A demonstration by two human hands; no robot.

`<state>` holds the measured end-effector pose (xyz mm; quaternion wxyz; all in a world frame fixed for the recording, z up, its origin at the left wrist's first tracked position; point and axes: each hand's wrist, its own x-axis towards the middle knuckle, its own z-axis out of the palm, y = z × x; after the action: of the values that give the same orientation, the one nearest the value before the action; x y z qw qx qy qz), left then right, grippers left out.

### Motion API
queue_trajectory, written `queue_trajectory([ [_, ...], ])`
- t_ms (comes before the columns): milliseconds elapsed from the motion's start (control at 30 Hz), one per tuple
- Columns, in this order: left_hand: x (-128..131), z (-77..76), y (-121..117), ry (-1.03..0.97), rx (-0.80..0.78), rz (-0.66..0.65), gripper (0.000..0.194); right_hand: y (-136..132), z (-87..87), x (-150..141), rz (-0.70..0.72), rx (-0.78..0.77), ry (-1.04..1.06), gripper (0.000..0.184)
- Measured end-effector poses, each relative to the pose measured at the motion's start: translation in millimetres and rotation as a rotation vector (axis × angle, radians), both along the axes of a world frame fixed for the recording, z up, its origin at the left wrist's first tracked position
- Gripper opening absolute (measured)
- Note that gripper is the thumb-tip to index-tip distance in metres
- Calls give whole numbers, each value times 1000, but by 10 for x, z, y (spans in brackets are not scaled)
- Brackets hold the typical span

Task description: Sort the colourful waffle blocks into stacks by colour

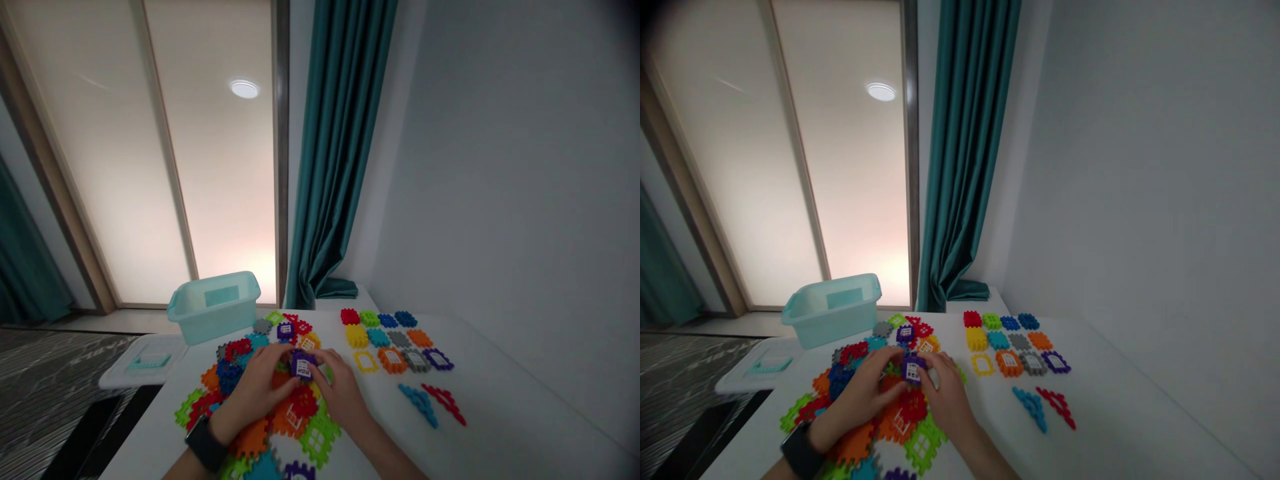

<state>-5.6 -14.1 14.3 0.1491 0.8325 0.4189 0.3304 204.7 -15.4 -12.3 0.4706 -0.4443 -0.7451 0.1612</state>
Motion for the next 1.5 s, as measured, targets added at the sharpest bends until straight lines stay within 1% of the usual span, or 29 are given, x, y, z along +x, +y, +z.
queue_trajectory([
  [33,-9,-2,6,39,38,-3,48,2,-2,-15,-12,-41,46,22],
  [100,-25,-1,18,109,97,-17,56,6,-2,-42,-11,-112,126,24],
  [200,-40,1,42,178,155,-23,56,10,-7,-71,41,-200,218,26],
  [267,-45,-11,62,201,179,-25,53,8,-11,-76,68,-234,245,25],
  [333,-53,-37,85,191,187,-16,50,-1,-7,-60,62,-200,208,25],
  [467,-87,-114,135,98,176,54,46,-26,31,14,72,35,-32,34],
  [567,-113,-159,170,25,164,64,45,-30,46,55,106,141,-174,40],
  [700,-110,-186,184,-41,139,-22,45,-14,20,69,115,174,-251,39],
  [767,-96,-194,176,-42,134,-35,46,-6,8,73,117,185,-267,36],
  [933,-96,-192,149,39,144,-6,47,-1,22,90,130,199,-328,33],
  [1067,-115,-166,142,102,183,16,50,-14,39,84,104,230,-383,33],
  [1233,-80,-150,137,110,189,54,43,-21,48,80,96,289,-383,31],
  [1500,-86,-153,135,62,211,50,43,-27,84,91,98,301,-347,29],
])
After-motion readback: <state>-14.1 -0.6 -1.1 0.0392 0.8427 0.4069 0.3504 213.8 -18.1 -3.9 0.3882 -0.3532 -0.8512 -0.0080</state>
